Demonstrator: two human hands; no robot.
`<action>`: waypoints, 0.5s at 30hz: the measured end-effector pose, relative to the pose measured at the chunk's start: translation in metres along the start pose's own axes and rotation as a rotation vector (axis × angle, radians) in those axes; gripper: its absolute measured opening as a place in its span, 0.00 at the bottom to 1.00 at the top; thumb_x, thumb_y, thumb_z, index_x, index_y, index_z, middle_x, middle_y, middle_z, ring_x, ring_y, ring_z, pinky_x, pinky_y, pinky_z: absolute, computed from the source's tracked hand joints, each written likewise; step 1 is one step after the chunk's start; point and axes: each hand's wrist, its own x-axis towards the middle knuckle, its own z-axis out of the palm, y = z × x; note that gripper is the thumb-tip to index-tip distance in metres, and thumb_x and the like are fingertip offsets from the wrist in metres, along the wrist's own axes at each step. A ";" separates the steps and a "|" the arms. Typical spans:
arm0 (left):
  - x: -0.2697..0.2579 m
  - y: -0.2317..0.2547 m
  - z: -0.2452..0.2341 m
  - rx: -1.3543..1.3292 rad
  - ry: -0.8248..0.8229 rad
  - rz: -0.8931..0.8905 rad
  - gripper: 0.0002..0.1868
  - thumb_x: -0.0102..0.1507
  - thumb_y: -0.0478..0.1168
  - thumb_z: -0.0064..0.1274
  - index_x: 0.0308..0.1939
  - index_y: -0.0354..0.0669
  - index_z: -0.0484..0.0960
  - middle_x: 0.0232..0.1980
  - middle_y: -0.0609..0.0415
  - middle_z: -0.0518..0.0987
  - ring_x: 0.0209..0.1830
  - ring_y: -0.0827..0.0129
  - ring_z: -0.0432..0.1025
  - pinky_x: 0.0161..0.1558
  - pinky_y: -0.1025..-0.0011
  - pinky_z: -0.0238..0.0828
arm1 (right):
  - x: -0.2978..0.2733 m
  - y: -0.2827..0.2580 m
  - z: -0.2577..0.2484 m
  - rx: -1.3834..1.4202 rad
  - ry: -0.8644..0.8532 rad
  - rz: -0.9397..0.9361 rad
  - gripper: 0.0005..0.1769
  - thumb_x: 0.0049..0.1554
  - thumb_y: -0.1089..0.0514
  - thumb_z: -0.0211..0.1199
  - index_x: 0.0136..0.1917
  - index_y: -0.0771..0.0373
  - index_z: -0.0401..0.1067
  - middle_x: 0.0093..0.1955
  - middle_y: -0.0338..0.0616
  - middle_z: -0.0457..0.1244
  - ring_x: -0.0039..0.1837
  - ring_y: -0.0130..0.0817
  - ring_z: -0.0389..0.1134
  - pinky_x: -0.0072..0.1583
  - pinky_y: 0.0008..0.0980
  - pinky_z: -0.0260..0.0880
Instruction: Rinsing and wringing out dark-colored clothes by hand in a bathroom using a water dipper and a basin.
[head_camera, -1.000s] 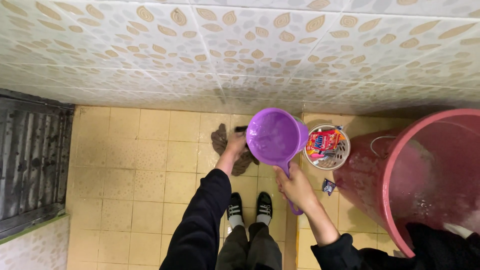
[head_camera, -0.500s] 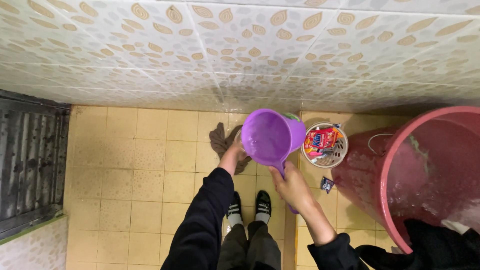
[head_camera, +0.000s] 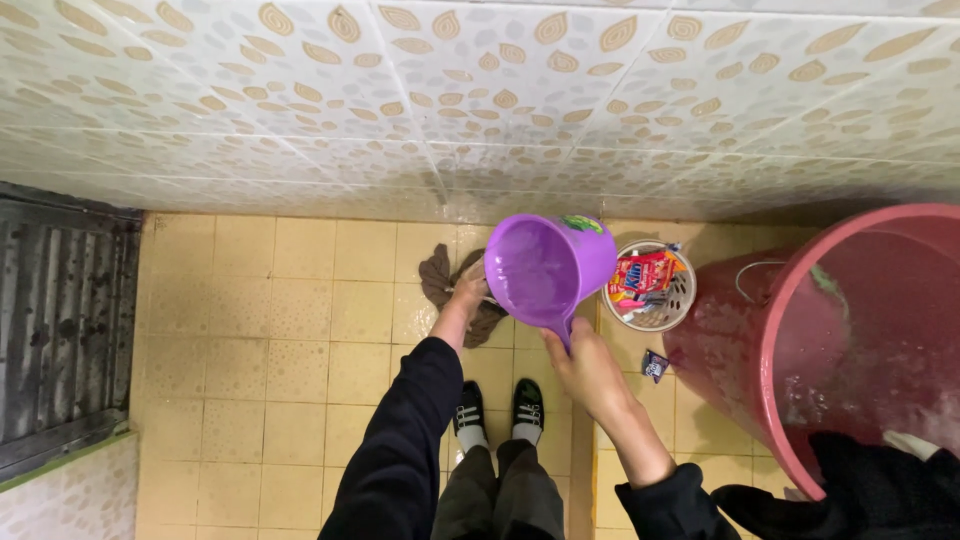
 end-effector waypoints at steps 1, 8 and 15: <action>0.003 -0.005 -0.004 -0.074 -0.034 0.159 0.22 0.69 0.46 0.44 0.62 0.44 0.82 0.62 0.45 0.82 0.66 0.54 0.72 0.69 0.64 0.66 | 0.000 0.000 0.000 0.010 0.001 -0.004 0.25 0.61 0.39 0.59 0.48 0.65 0.70 0.39 0.59 0.71 0.53 0.59 0.74 0.50 0.55 0.72; 0.002 -0.044 0.013 0.037 -0.057 0.290 0.20 0.67 0.36 0.48 0.63 0.36 0.76 0.66 0.38 0.74 0.72 0.50 0.64 0.74 0.58 0.56 | -0.001 0.002 0.002 -0.053 0.028 -0.062 0.25 0.61 0.39 0.59 0.49 0.65 0.69 0.40 0.65 0.70 0.53 0.62 0.73 0.50 0.58 0.72; 0.027 -0.070 0.017 0.956 -0.050 0.538 0.12 0.62 0.42 0.49 0.42 0.56 0.88 0.47 0.54 0.84 0.67 0.55 0.68 0.63 0.56 0.67 | -0.004 0.002 -0.003 -0.127 0.080 -0.124 0.24 0.62 0.41 0.59 0.48 0.66 0.68 0.39 0.67 0.69 0.51 0.64 0.73 0.48 0.60 0.72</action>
